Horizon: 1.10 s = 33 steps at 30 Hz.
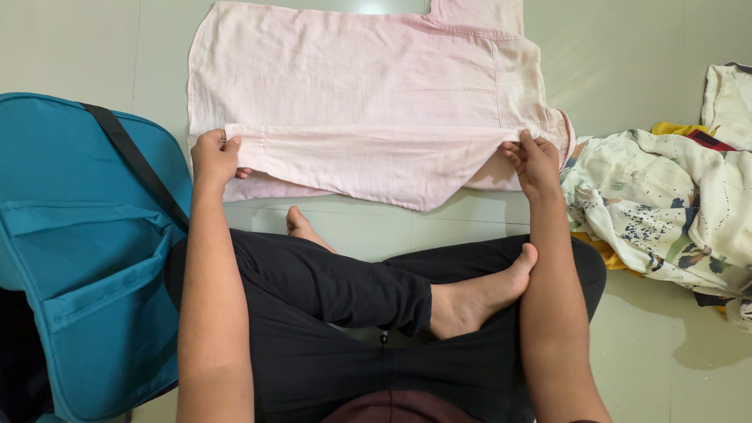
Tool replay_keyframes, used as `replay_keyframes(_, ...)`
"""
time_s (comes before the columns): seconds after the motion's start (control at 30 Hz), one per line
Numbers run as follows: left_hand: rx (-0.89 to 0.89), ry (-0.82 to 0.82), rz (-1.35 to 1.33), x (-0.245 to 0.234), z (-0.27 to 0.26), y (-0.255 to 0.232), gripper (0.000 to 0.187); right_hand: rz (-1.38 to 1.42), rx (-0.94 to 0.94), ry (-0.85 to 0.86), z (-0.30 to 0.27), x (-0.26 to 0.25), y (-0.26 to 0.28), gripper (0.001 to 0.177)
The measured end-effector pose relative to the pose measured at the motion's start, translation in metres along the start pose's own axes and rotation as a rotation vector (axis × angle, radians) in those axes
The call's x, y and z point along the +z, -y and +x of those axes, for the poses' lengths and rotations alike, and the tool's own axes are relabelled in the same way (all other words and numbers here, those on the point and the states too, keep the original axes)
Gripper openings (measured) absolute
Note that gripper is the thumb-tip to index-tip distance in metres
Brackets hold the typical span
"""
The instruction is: The person folds a shirt on the floor by smoothing it, folding the sleeves across the back, and then folding the body into a rectangle.
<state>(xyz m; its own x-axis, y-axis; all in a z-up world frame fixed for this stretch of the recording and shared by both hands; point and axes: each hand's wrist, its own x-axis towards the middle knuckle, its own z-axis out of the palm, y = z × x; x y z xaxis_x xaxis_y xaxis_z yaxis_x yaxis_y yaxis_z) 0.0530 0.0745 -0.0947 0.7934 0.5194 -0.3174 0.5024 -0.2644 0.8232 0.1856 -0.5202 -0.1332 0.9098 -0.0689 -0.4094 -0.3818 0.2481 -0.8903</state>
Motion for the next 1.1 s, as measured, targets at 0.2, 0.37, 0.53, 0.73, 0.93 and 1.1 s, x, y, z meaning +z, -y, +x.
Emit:
replay_keyframes(0.2, 0.062, -0.161, 0.454, 0.001, 0.018, 0.036, 0.028, -0.107, -0.026, 0.147, -0.02, 0.024, 0.012, 0.029)
replay_keyframes(0.37, 0.14, -0.215, 0.725, 0.003, 0.019, 0.041, 0.055, -0.455, 0.092, 0.44, -0.027, 0.025, 0.01, 0.036)
replay_keyframes(0.53, 0.22, -0.116, 0.628, 0.033, -0.01, 0.006, 0.039, -0.731, 0.445, 0.609, -0.038, 0.043, 0.004, 0.047)
replay_keyframes(0.73, 0.583, 0.089, 0.241, 0.164, -0.1, -0.036, 0.032, -0.712, 0.446, 0.64, -0.031, 0.05, -0.02, 0.046)
replay_keyframes(0.93, 0.777, 0.386, 0.32, 0.219, -0.157, -0.077, 0.047, -0.556, 0.428, 0.659, -0.02, 0.039, -0.029, 0.034)
replay_keyframes(1.1, 0.925, 0.266, 0.502, 0.231, -0.137, -0.068, 0.028, -0.397, 0.399, 0.681, -0.027, 0.045, -0.02, 0.023)
